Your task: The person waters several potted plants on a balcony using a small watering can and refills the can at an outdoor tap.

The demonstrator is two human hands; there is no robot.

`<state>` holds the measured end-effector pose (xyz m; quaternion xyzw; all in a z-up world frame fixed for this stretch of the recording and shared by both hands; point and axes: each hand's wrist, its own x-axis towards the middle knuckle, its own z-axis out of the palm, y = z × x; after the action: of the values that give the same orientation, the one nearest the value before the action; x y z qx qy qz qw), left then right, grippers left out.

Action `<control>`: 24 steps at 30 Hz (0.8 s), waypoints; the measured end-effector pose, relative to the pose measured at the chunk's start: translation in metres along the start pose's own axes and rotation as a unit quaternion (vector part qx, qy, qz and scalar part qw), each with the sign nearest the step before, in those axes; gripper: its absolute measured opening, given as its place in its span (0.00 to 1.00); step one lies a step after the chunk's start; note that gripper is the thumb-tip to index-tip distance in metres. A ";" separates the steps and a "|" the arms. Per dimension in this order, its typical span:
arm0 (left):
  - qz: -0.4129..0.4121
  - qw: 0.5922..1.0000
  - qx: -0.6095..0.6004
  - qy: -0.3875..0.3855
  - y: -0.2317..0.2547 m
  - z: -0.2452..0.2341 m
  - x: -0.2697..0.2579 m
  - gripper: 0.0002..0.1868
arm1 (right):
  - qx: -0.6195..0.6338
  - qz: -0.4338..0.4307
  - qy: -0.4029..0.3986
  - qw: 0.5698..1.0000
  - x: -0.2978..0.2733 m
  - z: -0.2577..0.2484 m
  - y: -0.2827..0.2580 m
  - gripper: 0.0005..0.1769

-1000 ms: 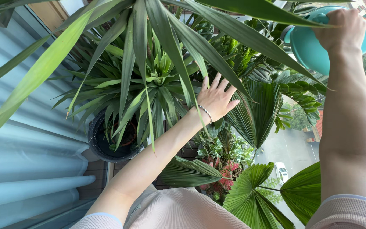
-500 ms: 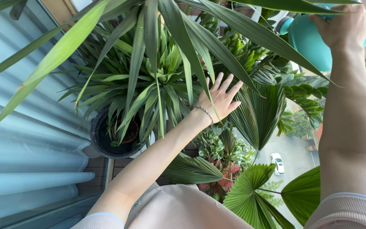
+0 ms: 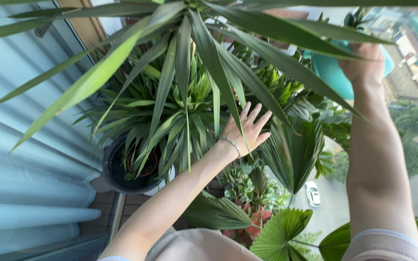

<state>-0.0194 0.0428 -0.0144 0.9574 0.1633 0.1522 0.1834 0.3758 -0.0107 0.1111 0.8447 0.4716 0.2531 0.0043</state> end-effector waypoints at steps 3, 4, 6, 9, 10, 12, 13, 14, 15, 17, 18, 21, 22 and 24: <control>-0.001 1.000 0.001 0.010 -0.001 0.001 -0.001 0.39 | 0.027 -0.011 0.038 0.999 -0.004 -0.007 -0.009 0.26; -0.003 1.000 -0.003 0.006 0.000 0.001 0.001 0.39 | 0.028 0.006 0.021 0.999 -0.004 -0.012 -0.013 0.27; -0.008 1.000 -0.010 0.000 0.001 0.000 0.004 0.38 | 0.035 0.023 0.006 0.999 -0.005 -0.025 -0.020 0.29; -0.010 1.000 -0.024 0.003 0.002 0.000 0.006 0.38 | 0.063 -0.002 0.036 0.997 -0.007 -0.036 -0.028 0.26; -0.010 1.000 -0.029 0.001 0.003 0.000 0.008 0.38 | 0.078 -0.027 0.064 0.995 -0.010 -0.038 -0.030 0.25; -0.010 0.999 -0.037 -0.005 0.004 -0.001 0.012 0.38 | 0.094 -0.044 0.081 0.991 -0.010 -0.043 -0.032 0.24; -0.009 0.999 -0.035 -0.002 0.005 -0.002 0.013 0.38 | 0.095 -0.035 0.072 0.992 -0.009 -0.044 -0.034 0.25; -0.008 0.999 -0.034 -0.001 0.006 -0.002 0.014 0.38 | 0.097 -0.024 0.061 0.993 -0.008 -0.045 -0.037 0.25; -0.007 0.999 -0.032 0.001 0.006 -0.004 0.015 0.37 | 0.093 -0.022 0.066 0.993 -0.008 -0.047 -0.038 0.24; -0.009 0.999 -0.031 -0.011 0.007 -0.005 0.016 0.37 | 0.085 -0.017 0.073 0.994 -0.010 -0.048 -0.041 0.23; -0.011 0.999 -0.030 -0.018 0.008 -0.005 0.016 0.36 | 0.092 -0.014 0.074 0.993 -0.010 -0.048 -0.043 0.22; -0.005 1.000 -0.025 -0.014 0.010 -0.004 0.016 0.37 | 0.109 -0.010 0.077 0.991 -0.011 -0.048 -0.044 0.21; -0.005 1.000 -0.025 -0.012 0.010 -0.003 0.016 0.37 | 0.112 -0.012 0.081 0.990 -0.010 -0.048 -0.045 0.20; -0.006 1.000 -0.024 -0.009 0.010 -0.002 0.015 0.37 | 0.117 -0.010 0.083 0.990 -0.011 -0.046 -0.046 0.20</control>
<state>-0.0040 0.0401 -0.0050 0.9530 0.1635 0.1464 0.2089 0.3152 -0.0043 0.1352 0.8106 0.5056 0.2649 -0.1311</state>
